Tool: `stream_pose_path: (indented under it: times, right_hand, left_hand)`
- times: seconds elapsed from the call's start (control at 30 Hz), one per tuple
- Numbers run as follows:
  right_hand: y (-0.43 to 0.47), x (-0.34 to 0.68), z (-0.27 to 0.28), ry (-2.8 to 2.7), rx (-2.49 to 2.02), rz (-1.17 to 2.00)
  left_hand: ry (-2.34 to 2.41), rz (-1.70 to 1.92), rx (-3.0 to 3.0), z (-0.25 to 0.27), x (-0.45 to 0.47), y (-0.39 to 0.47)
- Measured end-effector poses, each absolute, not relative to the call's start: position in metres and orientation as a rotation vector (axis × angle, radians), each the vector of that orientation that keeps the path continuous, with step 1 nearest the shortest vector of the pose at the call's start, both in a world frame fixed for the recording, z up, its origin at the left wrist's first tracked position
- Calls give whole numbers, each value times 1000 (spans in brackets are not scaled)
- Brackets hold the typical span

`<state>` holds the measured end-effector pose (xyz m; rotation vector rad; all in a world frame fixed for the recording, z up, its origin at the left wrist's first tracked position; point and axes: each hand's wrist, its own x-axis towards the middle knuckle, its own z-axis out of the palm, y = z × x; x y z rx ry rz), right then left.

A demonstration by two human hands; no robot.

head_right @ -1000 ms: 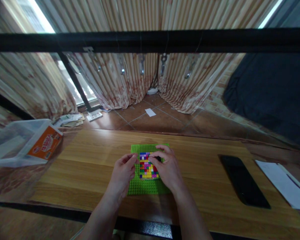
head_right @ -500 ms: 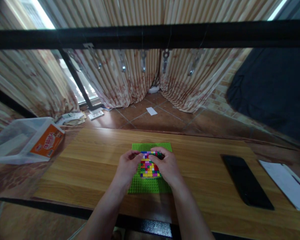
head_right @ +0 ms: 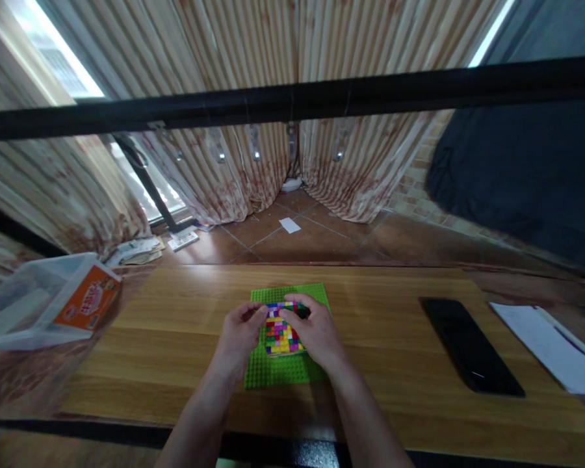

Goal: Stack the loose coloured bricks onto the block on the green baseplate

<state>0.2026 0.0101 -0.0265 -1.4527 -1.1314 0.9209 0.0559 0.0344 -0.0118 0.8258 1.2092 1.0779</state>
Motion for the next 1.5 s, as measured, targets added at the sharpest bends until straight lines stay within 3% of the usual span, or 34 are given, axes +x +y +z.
stream_pose_path:
  times: [0.37, 0.53, 0.67, 1.1, 1.5]
  right_hand:
    - [-9, 202, 11, -1072, -1430, 542]
    - [-24, 172, 31, -1452, -1304, 740]
    - [-27, 155, 32, -1593, -1422, 717]
    - [-25, 167, 31, -1579, -1341, 587]
    - [-12, 216, 2, -1372, -1556, 386]
  left_hand:
    - [630, 1091, 50, 34, 47, 26]
    - [543, 1110, 87, 36, 52, 21]
    - [527, 1126, 186, 33, 52, 20]
    - [467, 1106, 44, 34, 51, 18]
    - [551, 1156, -27, 30, 47, 22]
